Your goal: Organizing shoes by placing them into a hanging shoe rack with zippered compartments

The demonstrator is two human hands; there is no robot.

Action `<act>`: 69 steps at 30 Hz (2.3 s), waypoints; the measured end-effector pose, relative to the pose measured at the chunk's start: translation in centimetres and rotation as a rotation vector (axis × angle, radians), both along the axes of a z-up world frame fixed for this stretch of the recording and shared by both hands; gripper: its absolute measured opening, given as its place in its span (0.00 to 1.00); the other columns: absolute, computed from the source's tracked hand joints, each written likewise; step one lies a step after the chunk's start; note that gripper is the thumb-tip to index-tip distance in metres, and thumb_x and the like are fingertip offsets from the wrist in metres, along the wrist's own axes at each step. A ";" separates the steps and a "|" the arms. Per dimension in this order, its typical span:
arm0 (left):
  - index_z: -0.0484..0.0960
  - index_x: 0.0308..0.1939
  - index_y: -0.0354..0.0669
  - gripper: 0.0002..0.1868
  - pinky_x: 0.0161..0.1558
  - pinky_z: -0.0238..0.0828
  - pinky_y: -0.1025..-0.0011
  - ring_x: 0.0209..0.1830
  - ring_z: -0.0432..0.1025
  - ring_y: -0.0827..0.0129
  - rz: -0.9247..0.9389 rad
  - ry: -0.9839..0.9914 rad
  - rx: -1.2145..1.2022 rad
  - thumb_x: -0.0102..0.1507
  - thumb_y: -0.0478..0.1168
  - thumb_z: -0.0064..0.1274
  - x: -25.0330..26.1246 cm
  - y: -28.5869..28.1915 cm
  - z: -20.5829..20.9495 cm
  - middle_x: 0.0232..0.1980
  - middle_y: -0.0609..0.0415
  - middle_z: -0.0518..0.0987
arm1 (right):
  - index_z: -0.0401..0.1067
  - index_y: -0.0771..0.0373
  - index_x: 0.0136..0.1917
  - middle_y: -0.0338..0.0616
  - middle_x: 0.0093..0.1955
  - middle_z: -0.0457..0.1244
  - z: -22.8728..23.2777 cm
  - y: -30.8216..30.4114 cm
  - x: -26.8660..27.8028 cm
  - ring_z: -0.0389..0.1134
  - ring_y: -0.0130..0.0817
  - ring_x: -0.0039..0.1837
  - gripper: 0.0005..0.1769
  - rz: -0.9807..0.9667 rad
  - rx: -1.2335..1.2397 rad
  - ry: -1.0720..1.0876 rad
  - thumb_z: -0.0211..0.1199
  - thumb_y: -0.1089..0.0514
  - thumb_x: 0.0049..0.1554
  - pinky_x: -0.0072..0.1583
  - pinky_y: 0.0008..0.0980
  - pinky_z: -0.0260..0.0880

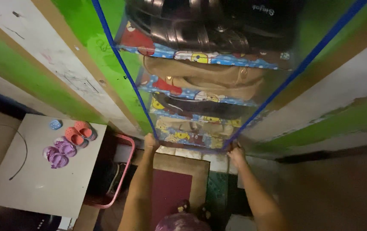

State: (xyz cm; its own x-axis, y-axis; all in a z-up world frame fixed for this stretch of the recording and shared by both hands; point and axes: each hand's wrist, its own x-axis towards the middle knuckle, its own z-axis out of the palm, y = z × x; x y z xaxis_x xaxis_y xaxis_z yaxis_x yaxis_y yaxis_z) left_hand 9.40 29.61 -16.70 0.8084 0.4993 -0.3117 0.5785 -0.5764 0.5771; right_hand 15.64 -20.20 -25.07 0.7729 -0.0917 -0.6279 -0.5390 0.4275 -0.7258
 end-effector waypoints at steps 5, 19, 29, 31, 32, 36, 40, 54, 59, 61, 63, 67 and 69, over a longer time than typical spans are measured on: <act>0.80 0.36 0.30 0.30 0.44 0.80 0.57 0.46 0.80 0.42 -0.049 -0.050 0.161 0.42 0.50 0.75 0.3 0.2 -0.6 0.38 0.35 0.81 | 0.55 0.58 0.77 0.69 0.72 0.55 10.9 3.9 -2.2 0.59 0.73 0.69 0.47 -0.022 -0.096 0.023 0.76 0.43 0.56 0.68 0.68 0.61; 0.79 0.60 0.37 0.21 0.66 0.66 0.50 0.64 0.69 0.41 0.178 -0.507 -0.567 0.62 0.28 0.49 -5.0 -2.3 4.5 0.59 0.28 0.77 | 0.74 0.61 0.57 0.51 0.53 0.68 11.3 6.1 -1.9 0.71 0.51 0.59 0.15 0.188 0.263 -0.059 0.55 0.54 0.61 0.68 0.66 0.63; 0.48 0.75 0.16 0.34 0.79 0.23 0.43 0.80 0.37 0.30 0.008 -0.464 -0.535 0.76 0.47 0.12 -5.8 -4.2 6.8 0.76 0.13 0.42 | 0.82 0.63 0.46 0.50 0.50 0.73 -0.9 5.8 -0.9 0.73 0.42 0.61 0.18 0.884 -1.480 -0.419 0.80 0.56 0.43 0.65 0.36 0.73; 0.46 0.74 0.14 0.31 0.79 0.30 0.45 0.79 0.43 0.31 -0.125 -0.437 -0.268 0.72 0.37 0.19 -4.6 -3.1 2.3 0.75 0.12 0.46 | 0.73 0.61 0.54 0.47 0.57 0.65 2.5 8.3 -2.0 0.66 0.41 0.66 0.22 0.641 -1.129 -0.327 0.71 0.52 0.48 0.68 0.35 0.64; 0.43 0.74 0.12 0.31 0.79 0.36 0.47 0.78 0.48 0.32 -0.252 -0.411 0.003 0.68 0.27 0.26 -3.9 -2.7 0.0 0.74 0.12 0.50 | 0.64 0.59 0.62 0.45 0.65 0.57 4.3 9.6 -2.4 0.58 0.39 0.71 0.27 0.401 -0.776 -0.242 0.62 0.47 0.53 0.72 0.34 0.54; 0.36 0.74 0.11 0.35 0.77 0.38 0.47 0.76 0.51 0.31 -0.271 -0.362 -0.069 0.64 0.27 0.23 -4.6 -3.5 1.8 0.72 0.10 0.51 | 0.38 0.55 0.85 0.39 0.87 0.33 10.2 12.2 -2.5 0.34 0.35 0.86 0.40 -0.294 0.300 0.010 0.34 0.33 0.69 0.84 0.31 0.25; 0.39 0.81 0.35 0.51 0.79 0.25 0.48 0.81 0.40 0.41 0.035 -0.165 -0.573 0.69 0.72 -0.02 -6.0 -4.5 6.0 0.79 0.27 0.45 | 0.47 0.53 0.82 0.35 0.86 0.41 12.1 11.6 -3.1 0.40 0.37 0.85 0.39 -0.145 0.140 -0.042 0.36 0.30 0.68 0.82 0.37 0.35; 0.67 0.73 0.38 0.53 0.74 0.52 0.46 0.71 0.63 0.43 0.016 -0.054 -0.384 0.68 0.79 0.18 -2.9 -4.3 5.0 0.68 0.36 0.72 | 0.49 0.53 0.81 0.37 0.87 0.36 4.9 6.7 -1.5 0.33 0.36 0.86 0.37 -0.028 0.349 0.022 0.28 0.35 0.67 0.84 0.39 0.14; 0.67 0.74 0.39 0.48 0.76 0.49 0.50 0.75 0.59 0.46 -0.106 -0.082 -0.418 0.71 0.74 0.18 -2.3 -4.2 5.0 0.72 0.36 0.68 | 0.63 0.35 0.75 0.31 0.81 0.53 -4.7 5.7 2.2 0.57 0.33 0.77 0.38 0.036 0.282 0.154 0.41 0.19 0.61 0.77 0.37 0.46; 0.67 0.73 0.42 0.48 0.75 0.51 0.50 0.73 0.62 0.46 -0.072 -0.044 -0.413 0.69 0.77 0.21 -3.4 -4.0 6.2 0.69 0.37 0.71 | 0.70 0.34 0.58 0.31 0.60 0.60 1.8 6.1 1.3 0.60 0.32 0.59 0.29 0.045 0.280 0.132 0.50 0.18 0.56 0.61 0.34 0.53; 0.68 0.73 0.45 0.49 0.74 0.54 0.49 0.71 0.65 0.46 -0.045 -0.008 -0.404 0.68 0.79 0.23 -3.5 -3.5 5.2 0.67 0.38 0.74 | 0.78 0.32 0.41 0.31 0.40 0.66 3.9 6.4 0.4 0.63 0.30 0.40 0.24 0.048 0.283 0.107 0.58 0.17 0.52 0.45 0.31 0.60; 0.59 0.75 0.42 0.47 0.73 0.57 0.47 0.69 0.65 0.42 -0.043 -0.032 -0.441 0.68 0.75 0.31 -3.2 -3.9 6.5 0.66 0.31 0.72 | 0.73 0.26 0.60 0.34 0.52 0.62 -2.6 4.4 1.2 0.62 0.32 0.55 0.28 0.063 0.267 0.159 0.45 0.17 0.59 0.59 0.37 0.60; 0.49 0.79 0.38 0.48 0.76 0.52 0.47 0.75 0.58 0.40 -0.027 -0.045 -0.465 0.69 0.71 0.32 -3.4 -4.7 8.9 0.72 0.26 0.65 | 0.74 0.28 0.60 0.35 0.53 0.64 1.2 3.9 -1.0 0.65 0.37 0.57 0.31 0.098 0.252 0.186 0.46 0.15 0.57 0.60 0.39 0.59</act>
